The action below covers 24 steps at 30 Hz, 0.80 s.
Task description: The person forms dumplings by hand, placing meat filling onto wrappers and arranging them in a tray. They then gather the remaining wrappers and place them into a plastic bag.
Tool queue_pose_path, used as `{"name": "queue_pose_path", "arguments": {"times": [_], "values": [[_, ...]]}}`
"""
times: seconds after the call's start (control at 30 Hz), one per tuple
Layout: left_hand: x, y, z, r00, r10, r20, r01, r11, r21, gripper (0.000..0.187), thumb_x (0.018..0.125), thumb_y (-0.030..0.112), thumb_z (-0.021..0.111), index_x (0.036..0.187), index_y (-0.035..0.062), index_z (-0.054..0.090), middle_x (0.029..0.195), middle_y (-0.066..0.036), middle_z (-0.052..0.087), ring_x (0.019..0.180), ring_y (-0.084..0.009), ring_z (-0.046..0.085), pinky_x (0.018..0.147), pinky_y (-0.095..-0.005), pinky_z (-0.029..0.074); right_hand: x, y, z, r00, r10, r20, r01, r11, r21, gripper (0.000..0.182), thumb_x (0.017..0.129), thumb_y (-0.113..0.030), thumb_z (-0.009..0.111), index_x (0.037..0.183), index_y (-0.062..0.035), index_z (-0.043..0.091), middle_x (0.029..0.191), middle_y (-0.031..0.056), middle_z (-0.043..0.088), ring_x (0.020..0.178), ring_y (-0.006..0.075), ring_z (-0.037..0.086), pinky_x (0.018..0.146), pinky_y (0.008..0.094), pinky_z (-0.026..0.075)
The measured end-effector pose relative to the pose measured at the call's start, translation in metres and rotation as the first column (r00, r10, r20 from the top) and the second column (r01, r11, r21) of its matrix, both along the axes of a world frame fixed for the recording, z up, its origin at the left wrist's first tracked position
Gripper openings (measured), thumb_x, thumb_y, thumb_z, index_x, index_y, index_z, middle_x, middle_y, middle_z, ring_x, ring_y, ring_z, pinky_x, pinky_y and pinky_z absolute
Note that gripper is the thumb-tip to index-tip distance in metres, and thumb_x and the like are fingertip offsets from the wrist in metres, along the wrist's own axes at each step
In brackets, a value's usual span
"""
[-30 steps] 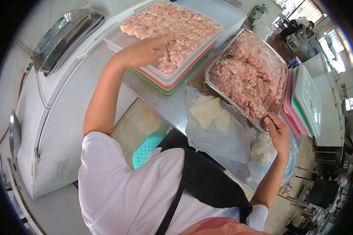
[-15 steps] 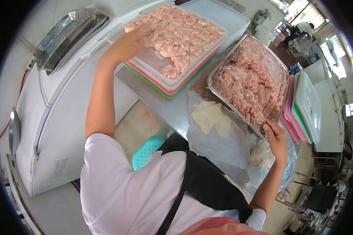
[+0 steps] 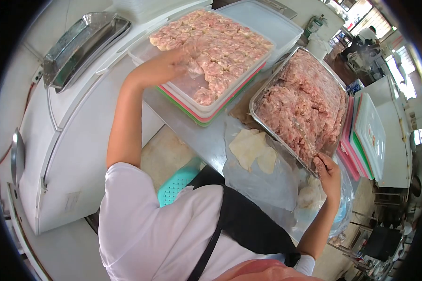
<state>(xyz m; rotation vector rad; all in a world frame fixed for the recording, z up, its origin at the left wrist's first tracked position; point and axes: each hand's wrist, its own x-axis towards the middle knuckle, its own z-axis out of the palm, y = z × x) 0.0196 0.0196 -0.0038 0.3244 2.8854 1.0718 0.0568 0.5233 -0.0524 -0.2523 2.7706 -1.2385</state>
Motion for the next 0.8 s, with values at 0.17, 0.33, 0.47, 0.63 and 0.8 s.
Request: {"name": "queue_pose_path", "arguments": {"times": [0.17,0.33,0.47,0.63,0.8], "values": [[-0.003,-0.004,0.001,0.998,0.063,0.01,-0.062,0.994,-0.09,0.066,0.085,0.008,0.052,0.146,0.0192,0.033,0.149,-0.015,0.036,0.131,-0.0307,0.042,0.108,-0.036,0.034,-0.003,-0.002,0.002,0.999,0.016,-0.029,-0.015,1.0,0.017,0.028,0.089,-0.017,0.065,0.106,0.0055,0.064,0.093,0.0097,0.067,0.088,0.0147,0.06,0.082,0.0265,0.045],[0.004,0.006,-0.004,0.99,-0.131,-0.041,0.133,0.99,0.036,0.064,0.085,0.011,0.055,0.146,0.0131,0.035,0.135,-0.014,0.052,0.119,-0.0268,0.05,0.102,-0.0363,0.038,-0.004,0.006,-0.005,0.999,0.005,-0.043,-0.004,1.0,0.007,0.029,0.09,-0.018,0.065,0.107,0.0057,0.063,0.095,0.0104,0.067,0.09,0.0145,0.06,0.084,0.0264,0.045],[0.006,0.019,-0.002,0.998,-0.027,-0.049,0.024,0.998,-0.05,0.058,0.084,0.011,0.055,0.141,0.0102,0.041,0.141,-0.016,0.045,0.12,-0.0288,0.05,0.101,-0.0365,0.039,-0.005,0.006,-0.003,0.999,0.018,-0.027,-0.017,0.999,0.044,0.03,0.09,-0.018,0.064,0.109,0.0062,0.063,0.095,0.0109,0.067,0.091,0.0154,0.06,0.085,0.0269,0.045],[0.009,0.026,-0.002,0.992,-0.048,-0.119,0.042,0.998,-0.055,0.049,0.084,0.01,0.055,0.132,0.0038,0.05,0.135,-0.018,0.051,0.112,-0.0279,0.056,0.09,-0.0354,0.046,-0.011,0.015,-0.005,0.986,0.067,-0.156,-0.032,0.976,0.216,0.025,0.092,-0.02,0.059,0.103,0.0012,0.065,0.088,0.0146,0.065,0.082,0.0249,0.063,0.075,0.0326,0.047],[0.036,0.083,0.025,0.976,-0.082,-0.2,0.128,0.964,0.233,0.03,0.082,0.008,0.059,0.112,0.0033,0.061,0.107,-0.012,0.063,0.1,-0.0245,0.06,0.085,-0.0356,0.047,-0.023,0.015,0.027,0.927,0.202,-0.318,0.031,0.8,0.6,0.024,0.091,-0.024,0.058,0.097,-0.0019,0.066,0.083,0.0192,0.063,0.08,0.036,0.062,0.068,0.0422,0.047]]}}
